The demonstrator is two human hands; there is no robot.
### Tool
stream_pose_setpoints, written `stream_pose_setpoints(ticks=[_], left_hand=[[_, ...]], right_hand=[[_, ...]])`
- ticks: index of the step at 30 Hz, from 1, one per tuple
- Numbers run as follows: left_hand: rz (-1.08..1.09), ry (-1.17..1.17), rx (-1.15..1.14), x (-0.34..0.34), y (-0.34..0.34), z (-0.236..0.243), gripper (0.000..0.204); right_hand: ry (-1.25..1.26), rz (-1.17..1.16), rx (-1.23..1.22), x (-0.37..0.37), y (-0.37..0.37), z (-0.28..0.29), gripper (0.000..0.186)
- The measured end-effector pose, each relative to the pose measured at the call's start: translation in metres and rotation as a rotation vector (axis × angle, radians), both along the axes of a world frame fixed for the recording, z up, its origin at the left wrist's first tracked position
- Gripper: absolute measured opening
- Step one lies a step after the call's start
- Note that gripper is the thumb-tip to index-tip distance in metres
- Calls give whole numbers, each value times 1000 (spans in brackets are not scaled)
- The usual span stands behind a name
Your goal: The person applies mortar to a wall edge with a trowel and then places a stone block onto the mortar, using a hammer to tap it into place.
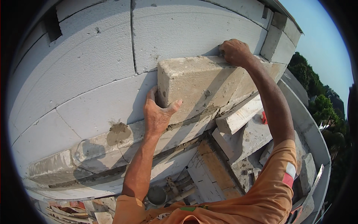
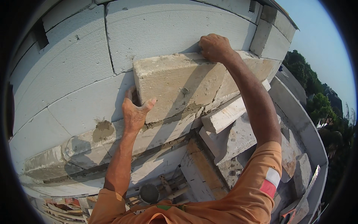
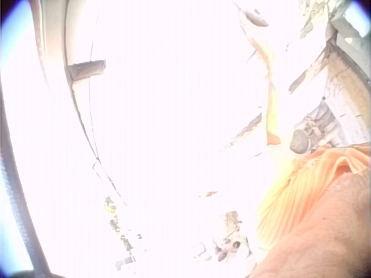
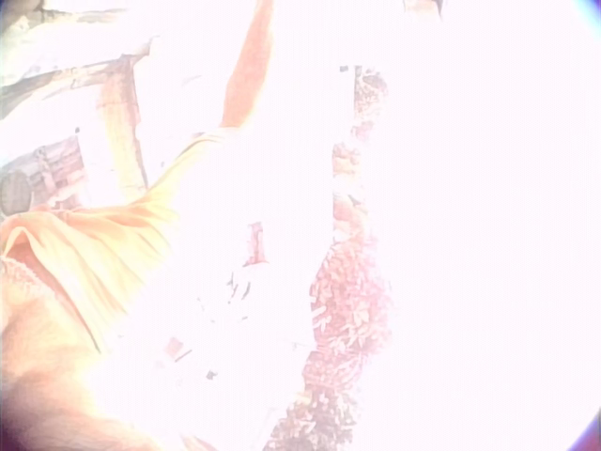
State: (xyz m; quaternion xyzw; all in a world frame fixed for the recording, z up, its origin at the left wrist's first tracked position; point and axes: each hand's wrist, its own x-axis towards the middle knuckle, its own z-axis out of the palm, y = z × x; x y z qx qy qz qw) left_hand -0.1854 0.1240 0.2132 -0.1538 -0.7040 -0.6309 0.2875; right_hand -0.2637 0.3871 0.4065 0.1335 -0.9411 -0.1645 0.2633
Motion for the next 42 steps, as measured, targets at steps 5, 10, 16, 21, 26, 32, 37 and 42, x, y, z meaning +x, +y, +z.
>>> stream_pose_setpoints(ticks=[5,10,16,21,26,32,37,42], left_hand=[[31,-4,-9,-4,2,-6,95],[92,13,-32,-7,4,-9,99],[6,-2,63,-6,5,-7,95],[35,56,29,-9,8,-9,91],[27,56,30,-4,4,-7,87],[4,111,25,-4,7,-9,85],[29,95,-28,-5,-2,-8,85],[371,210,-272,18,-14,8,99]], right_hand=[[-30,16,-73,-1,8,-6,18],[-128,70,-88,-22,29,-18,19],[111,163,-270,-25,24,-48,45],[128,120,-576,-13,22,-52,61],[140,156,-624,-1,8,-51,64],[200,214,-468,-22,26,-56,65],[235,123,-169,1,5,-46,33],[156,166,-602,-8,17,-47,68]])
